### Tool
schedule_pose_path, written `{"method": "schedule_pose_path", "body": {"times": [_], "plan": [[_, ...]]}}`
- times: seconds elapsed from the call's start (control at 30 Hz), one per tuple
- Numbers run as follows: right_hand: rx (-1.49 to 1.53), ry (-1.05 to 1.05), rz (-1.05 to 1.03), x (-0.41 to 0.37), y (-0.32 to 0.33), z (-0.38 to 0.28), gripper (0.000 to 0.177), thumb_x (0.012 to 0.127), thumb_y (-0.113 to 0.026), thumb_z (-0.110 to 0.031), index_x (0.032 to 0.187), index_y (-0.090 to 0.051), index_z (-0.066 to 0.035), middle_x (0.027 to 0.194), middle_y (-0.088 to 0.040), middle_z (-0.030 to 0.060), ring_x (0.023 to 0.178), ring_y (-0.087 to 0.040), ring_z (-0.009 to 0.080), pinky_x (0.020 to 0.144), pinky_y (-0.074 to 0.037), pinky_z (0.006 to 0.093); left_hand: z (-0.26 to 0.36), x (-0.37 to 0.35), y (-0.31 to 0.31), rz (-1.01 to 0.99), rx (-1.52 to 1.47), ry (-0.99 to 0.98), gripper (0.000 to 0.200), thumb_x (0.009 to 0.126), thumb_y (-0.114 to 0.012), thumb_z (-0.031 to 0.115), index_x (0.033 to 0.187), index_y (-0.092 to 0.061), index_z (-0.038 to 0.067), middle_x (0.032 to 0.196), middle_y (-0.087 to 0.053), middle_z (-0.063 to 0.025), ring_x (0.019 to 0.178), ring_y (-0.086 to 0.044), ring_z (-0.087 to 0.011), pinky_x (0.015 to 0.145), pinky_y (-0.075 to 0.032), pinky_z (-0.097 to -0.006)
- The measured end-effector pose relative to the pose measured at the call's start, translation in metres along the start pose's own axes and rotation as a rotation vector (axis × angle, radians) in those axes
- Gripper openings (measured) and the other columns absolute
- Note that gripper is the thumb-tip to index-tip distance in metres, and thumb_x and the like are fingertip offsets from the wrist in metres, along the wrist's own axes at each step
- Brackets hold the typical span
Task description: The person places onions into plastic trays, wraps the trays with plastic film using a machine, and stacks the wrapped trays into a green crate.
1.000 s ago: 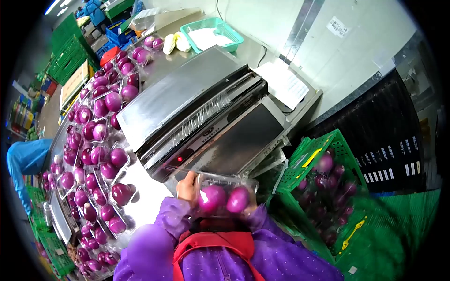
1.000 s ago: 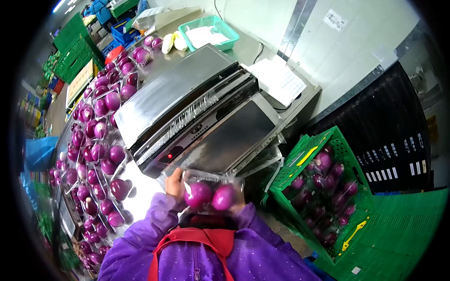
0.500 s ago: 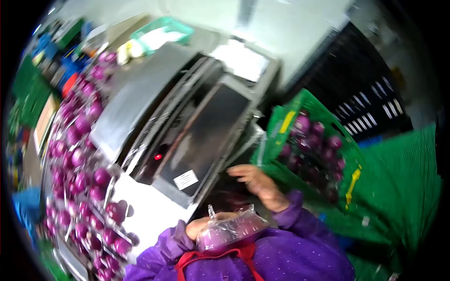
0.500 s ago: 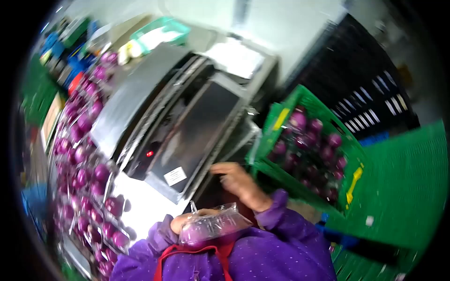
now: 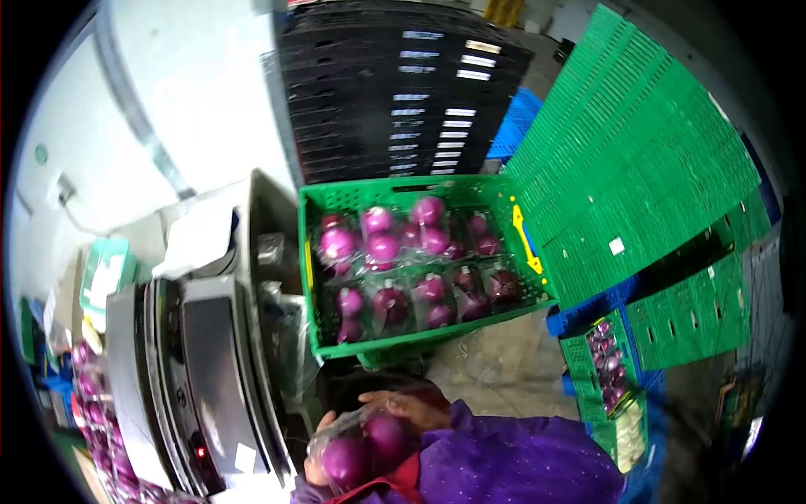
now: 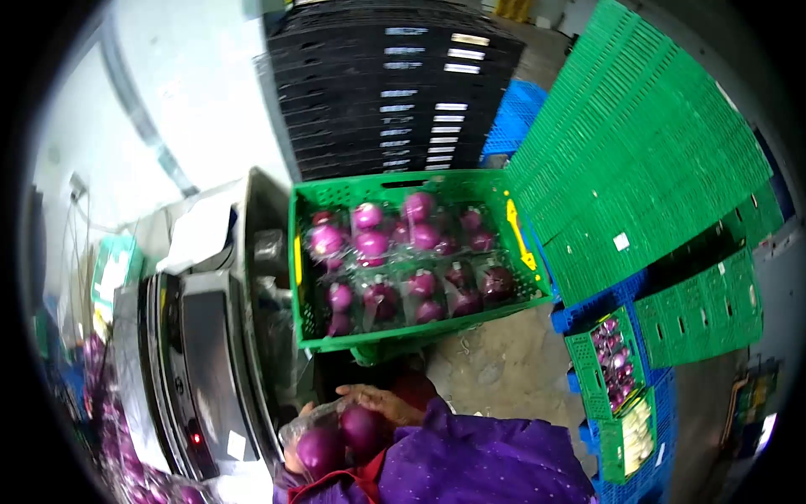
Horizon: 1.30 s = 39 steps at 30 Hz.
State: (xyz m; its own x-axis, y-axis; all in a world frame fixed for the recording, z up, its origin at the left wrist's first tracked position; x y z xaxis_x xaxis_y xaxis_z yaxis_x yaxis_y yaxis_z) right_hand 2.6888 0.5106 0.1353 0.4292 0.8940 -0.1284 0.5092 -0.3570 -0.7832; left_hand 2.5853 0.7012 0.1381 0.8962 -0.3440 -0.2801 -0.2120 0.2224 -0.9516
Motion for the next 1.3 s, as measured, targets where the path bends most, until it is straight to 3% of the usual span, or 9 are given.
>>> {"method": "schedule_pose_path", "body": {"times": [0.03, 0.1, 0.13, 0.2, 0.33, 0.53, 0.73, 0.9, 1.3], "plan": [[-0.131, 0.068, 0.149, -0.011, 0.016, -0.018, 0.049, 0.096, -0.038, -0.040, 0.132, -0.039, -0.006, 0.117, -0.054, 0.0044, 0.107, -0.051, 0.0151, 0.093, -0.039, 0.0290, 0.011, 0.026, -0.009, 0.059, 0.663, -0.119, 0.046, 0.093, -0.044, 0.031, 0.128, -0.041, 0.001, 0.126, -0.048, -0.0139, 0.114, -0.048, -0.0255, 0.098, -0.038, -0.0376], [-0.026, 0.170, 0.408, -0.037, 0.023, -0.081, 0.050, 0.096, -0.034, -0.043, 0.130, -0.041, -0.006, 0.115, -0.055, 0.0046, 0.105, -0.052, 0.0159, 0.092, -0.040, 0.0307, 0.021, 0.094, -0.058, 0.181, 1.083, -0.354, 0.035, 0.092, -0.043, 0.023, 0.120, -0.048, 0.002, 0.114, -0.055, -0.0122, 0.103, -0.053, -0.0235, 0.091, -0.041, -0.0345], [0.029, 0.219, 0.534, -0.048, 0.033, -0.114, 0.051, 0.096, -0.032, -0.044, 0.129, -0.042, -0.006, 0.115, -0.055, 0.0047, 0.104, -0.053, 0.0162, 0.092, -0.041, 0.0315, 0.023, 0.137, -0.092, 0.307, 0.845, -0.450, 0.032, 0.091, -0.044, 0.020, 0.114, -0.052, 0.000, 0.106, -0.058, -0.0112, 0.094, -0.056, -0.0209, 0.084, -0.044, -0.0304], [0.185, 0.402, 0.737, -0.066, 0.095, -0.152, 0.053, 0.096, -0.034, -0.041, 0.134, -0.033, -0.004, 0.122, -0.050, 0.0103, 0.109, -0.051, 0.0225, 0.094, -0.041, 0.0356, 0.045, 0.223, -0.123, 0.140, 1.399, -0.494, 0.034, 0.088, -0.050, 0.017, 0.119, -0.049, 0.002, 0.119, -0.053, -0.0140, 0.112, -0.050, -0.0266, 0.096, -0.037, -0.0354], [-0.570, 0.701, 1.143, -0.081, 0.169, -0.227, 0.050, 0.096, -0.035, -0.037, 0.133, -0.034, -0.003, 0.133, -0.041, 0.0118, 0.118, -0.043, 0.0238, 0.099, -0.035, 0.0351, 0.030, 0.405, -0.148, -0.308, 2.201, -0.914, 0.037, 0.085, -0.053, 0.019, 0.120, -0.051, 0.008, 0.124, -0.050, -0.0141, 0.119, -0.044, -0.0311, 0.101, -0.030, -0.0444], [-0.067, 0.635, 1.457, -0.050, 0.328, -0.232, 0.055, 0.092, -0.039, -0.047, 0.132, -0.038, -0.009, 0.131, -0.043, 0.0083, 0.114, -0.045, 0.0227, 0.095, -0.036, 0.0329, 0.035, 0.514, -0.085, -0.178, 2.741, -0.626, 0.062, 0.079, -0.060, 0.036, 0.134, -0.037, 0.020, 0.145, -0.026, -0.0076, 0.134, -0.023, -0.0255, 0.106, -0.020, -0.0510], [0.418, 0.709, 1.425, 0.015, 0.302, -0.250, 0.056, 0.091, -0.041, -0.047, 0.133, -0.037, -0.011, 0.126, -0.046, 0.0041, 0.110, -0.045, 0.0197, 0.091, -0.038, 0.0307, 0.074, 0.488, -0.070, -0.136, 2.764, -0.510, 0.073, 0.074, -0.068, 0.031, 0.137, -0.033, 0.023, 0.147, -0.021, -0.0100, 0.134, -0.024, -0.0282, 0.106, -0.020, -0.0506], [0.195, 0.396, 1.467, 0.037, 0.296, -0.249, 0.075, 0.086, -0.046, -0.056, 0.140, -0.026, -0.009, 0.137, -0.035, 0.0138, 0.120, -0.041, 0.0280, 0.099, -0.034, 0.0393, 0.088, 0.480, -0.067, -0.077, 2.675, -0.557, 0.073, 0.073, -0.069, 0.034, 0.136, -0.034, 0.025, 0.145, -0.026, -0.0083, 0.130, -0.031, -0.0281, 0.103, -0.024, -0.0534], [0.046, 0.406, 1.395, 0.013, 0.321, -0.243, 0.063, 0.087, -0.048, -0.051, 0.131, -0.037, -0.009, 0.131, -0.040, 0.0106, 0.111, -0.045, 0.0265, 0.090, -0.039, 0.0391, 0.020, 0.526, -0.087, -0.301, 2.738, -0.672, 0.067, 0.076, -0.058, 0.052, 0.132, -0.041, 0.018, 0.142, -0.033, -0.0056, 0.129, -0.032, -0.0203, 0.107, -0.014, -0.0511]]}}
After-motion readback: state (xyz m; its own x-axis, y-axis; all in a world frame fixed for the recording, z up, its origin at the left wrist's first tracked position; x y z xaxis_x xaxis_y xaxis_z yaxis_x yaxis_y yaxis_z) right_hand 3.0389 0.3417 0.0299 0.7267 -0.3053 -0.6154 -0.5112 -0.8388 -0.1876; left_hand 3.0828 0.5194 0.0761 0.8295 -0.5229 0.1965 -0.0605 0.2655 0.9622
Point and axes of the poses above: each hand's wrist, its own x-axis towards the middle knuckle, its own y-axis out of the back of the hand, z = x × y, the point moved 1 cm from there along x, towards the middle knuckle
